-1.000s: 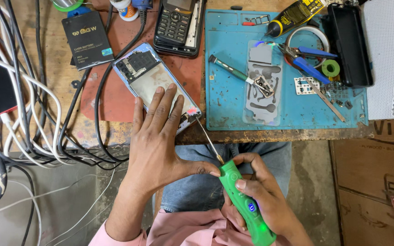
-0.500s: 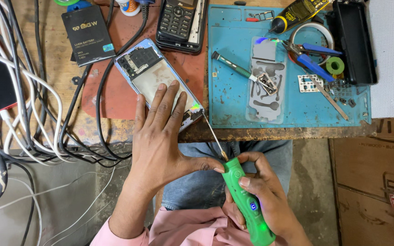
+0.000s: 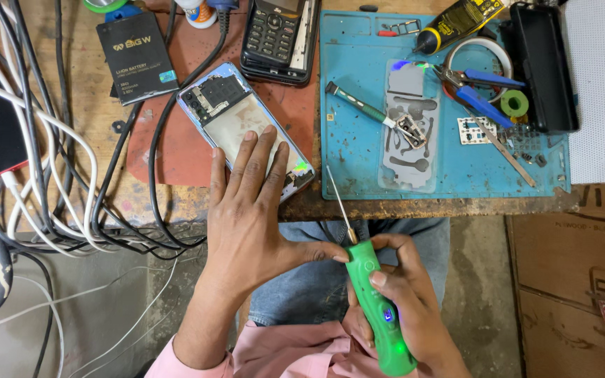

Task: The person connects a charging cable to a smartphone, then uses a metal prying tool to remove the back cover. They place the cover aside and use a green electric screwdriver to remove screws from the phone's internal frame.

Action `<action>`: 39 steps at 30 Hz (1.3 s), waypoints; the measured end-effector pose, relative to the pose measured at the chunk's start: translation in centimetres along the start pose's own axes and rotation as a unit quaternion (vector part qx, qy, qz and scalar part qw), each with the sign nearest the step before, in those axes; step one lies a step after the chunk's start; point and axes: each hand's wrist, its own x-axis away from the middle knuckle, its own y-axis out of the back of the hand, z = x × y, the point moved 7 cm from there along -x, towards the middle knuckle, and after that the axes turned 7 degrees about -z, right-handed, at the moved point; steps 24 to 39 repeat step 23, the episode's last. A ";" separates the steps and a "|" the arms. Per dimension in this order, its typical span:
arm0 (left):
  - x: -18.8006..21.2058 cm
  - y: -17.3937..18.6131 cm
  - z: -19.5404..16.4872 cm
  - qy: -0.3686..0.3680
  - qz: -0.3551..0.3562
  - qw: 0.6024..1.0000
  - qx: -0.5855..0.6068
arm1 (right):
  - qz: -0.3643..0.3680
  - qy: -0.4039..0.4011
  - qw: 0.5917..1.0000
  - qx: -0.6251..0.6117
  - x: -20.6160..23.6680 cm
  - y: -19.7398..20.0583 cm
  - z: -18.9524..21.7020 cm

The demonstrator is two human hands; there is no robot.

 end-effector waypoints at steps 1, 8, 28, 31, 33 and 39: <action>-0.1 0.1 0.1 -0.008 -0.001 1.000 0.004 | 0.018 0.011 1.000 0.000 0.1 -0.2 0.2; 0.0 0.4 0.1 -0.022 0.009 1.000 0.008 | 0.074 -0.047 0.996 0.024 0.3 -0.2 0.5; 0.2 0.1 0.2 -0.014 0.014 1.000 0.005 | 0.016 -0.037 0.999 0.009 0.0 -0.2 0.2; 0.2 0.1 0.2 -0.014 0.014 1.000 0.005 | 0.016 -0.037 0.999 0.009 0.0 -0.2 0.2; 0.2 0.1 0.2 -0.014 0.014 1.000 0.005 | 0.016 -0.037 0.999 0.009 0.0 -0.2 0.2; 0.2 0.1 0.2 -0.014 0.014 1.000 0.005 | 0.016 -0.037 0.999 0.009 0.0 -0.2 0.2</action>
